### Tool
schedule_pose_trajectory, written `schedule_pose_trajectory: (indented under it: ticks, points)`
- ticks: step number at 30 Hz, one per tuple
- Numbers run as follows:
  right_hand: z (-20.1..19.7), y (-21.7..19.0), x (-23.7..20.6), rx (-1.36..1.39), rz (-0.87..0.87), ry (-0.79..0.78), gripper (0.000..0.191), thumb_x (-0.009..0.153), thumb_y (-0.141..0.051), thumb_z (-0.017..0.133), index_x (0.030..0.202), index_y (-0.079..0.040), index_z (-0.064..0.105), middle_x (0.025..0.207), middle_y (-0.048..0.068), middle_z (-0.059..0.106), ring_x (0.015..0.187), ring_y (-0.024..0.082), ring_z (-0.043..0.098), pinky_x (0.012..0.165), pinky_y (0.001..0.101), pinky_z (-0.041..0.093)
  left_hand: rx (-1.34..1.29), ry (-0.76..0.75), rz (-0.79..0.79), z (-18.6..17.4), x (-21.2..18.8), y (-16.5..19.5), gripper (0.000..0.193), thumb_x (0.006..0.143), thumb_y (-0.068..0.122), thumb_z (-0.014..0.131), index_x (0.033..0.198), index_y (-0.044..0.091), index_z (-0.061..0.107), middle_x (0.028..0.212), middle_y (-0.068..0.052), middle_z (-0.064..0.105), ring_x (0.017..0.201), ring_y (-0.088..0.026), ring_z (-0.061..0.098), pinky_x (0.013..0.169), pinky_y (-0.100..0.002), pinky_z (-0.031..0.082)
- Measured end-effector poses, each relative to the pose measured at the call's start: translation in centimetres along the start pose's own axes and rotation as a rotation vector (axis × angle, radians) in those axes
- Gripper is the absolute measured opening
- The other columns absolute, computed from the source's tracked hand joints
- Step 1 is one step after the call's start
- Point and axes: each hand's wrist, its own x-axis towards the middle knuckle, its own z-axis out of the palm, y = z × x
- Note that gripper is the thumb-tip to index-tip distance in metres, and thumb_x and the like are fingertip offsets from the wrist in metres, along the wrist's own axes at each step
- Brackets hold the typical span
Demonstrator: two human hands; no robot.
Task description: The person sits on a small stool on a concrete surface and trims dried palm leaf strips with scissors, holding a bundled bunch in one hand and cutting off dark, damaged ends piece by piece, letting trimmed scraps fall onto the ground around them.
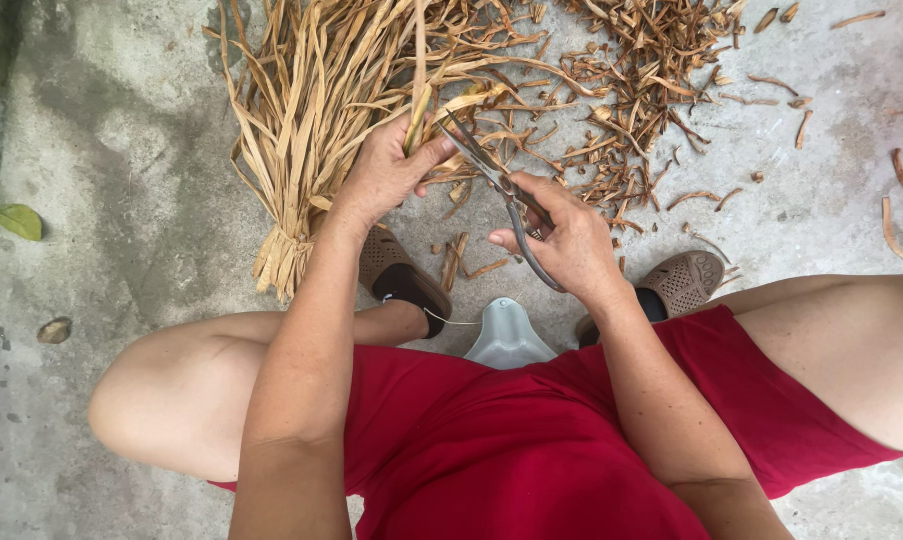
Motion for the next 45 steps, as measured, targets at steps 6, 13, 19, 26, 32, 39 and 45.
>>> schedule_pose_trajectory:
  ticks: [6,13,19,26,32,39,45]
  points:
    - [-1.2,-0.9,0.3,-0.141,0.034,-0.081,0.073,0.075,-0.050,0.087,0.138,-0.017,0.066,0.085,0.007,0.068,0.071,0.021,0.066,0.068,0.0381,0.055,0.154,-0.036,0.021,0.3,-0.1,0.0,0.032,0.097,0.021,0.071,0.125,0.007,0.066,0.082,0.001,0.069,0.064,-0.004,0.061,0.050,-0.021,0.053]
    - [-1.2,-0.9,0.0,-0.155,-0.031,-0.058,0.069,0.076,-0.048,0.086,0.135,-0.019,0.067,0.087,0.006,0.070,0.070,0.023,0.067,0.064,0.0402,0.055,0.159,-0.038,0.009,0.4,-0.1,0.2,0.031,0.095,0.018,0.072,0.125,0.010,0.070,0.083,0.002,0.072,0.063,-0.003,0.060,0.050,-0.021,0.053]
    - [-0.5,-0.5,-0.2,-0.165,-0.033,-0.050,0.067,0.075,-0.046,0.087,0.134,-0.019,0.068,0.091,0.008,0.073,0.069,0.023,0.069,0.064,0.0405,0.056,0.143,-0.031,-0.050,0.5,0.2,-0.2,0.027,0.094,0.016,0.072,0.121,0.009,0.072,0.079,0.000,0.071,0.058,-0.004,0.058,0.049,-0.022,0.051]
    - [0.0,-0.3,-0.2,-0.097,0.037,-0.063,0.066,0.075,-0.046,0.088,0.131,-0.018,0.070,0.109,0.011,0.077,0.074,0.024,0.073,0.071,0.0382,0.058,0.014,-0.078,-0.043,0.0,-0.2,0.4,0.034,0.095,0.012,0.072,0.128,0.008,0.069,0.084,0.001,0.071,0.062,-0.005,0.058,0.052,-0.021,0.049]
    - [0.1,-0.4,0.1,-0.026,0.073,-0.086,0.067,0.074,-0.046,0.088,0.131,-0.017,0.069,0.114,0.009,0.076,0.077,0.022,0.075,0.073,0.0365,0.058,-0.320,-0.155,-0.079,-0.9,-0.7,0.8,0.039,0.096,0.010,0.063,0.134,0.001,0.062,0.109,-0.004,0.075,0.091,-0.007,0.072,0.077,-0.020,0.060]
    - [0.7,0.7,0.1,0.035,0.122,-0.114,0.067,0.075,-0.041,0.089,0.133,-0.016,0.069,0.109,0.008,0.078,0.075,0.016,0.073,0.074,0.0324,0.058,-0.437,-0.114,-0.039,-1.5,-0.2,-1.0,0.044,0.098,0.019,0.053,0.133,-0.006,0.061,0.108,-0.010,0.071,0.083,-0.013,0.070,0.064,-0.027,0.059]
    - [3.1,1.8,-0.1,0.449,-0.005,-0.039,0.061,0.083,-0.021,0.090,0.138,-0.010,0.066,0.112,0.003,0.075,0.087,0.006,0.063,0.075,0.0244,0.056,-0.442,-0.038,-0.065,-1.7,0.2,-1.9,0.042,0.098,0.021,0.055,0.133,-0.002,0.058,0.106,-0.008,0.070,0.080,-0.013,0.069,0.058,-0.029,0.057]
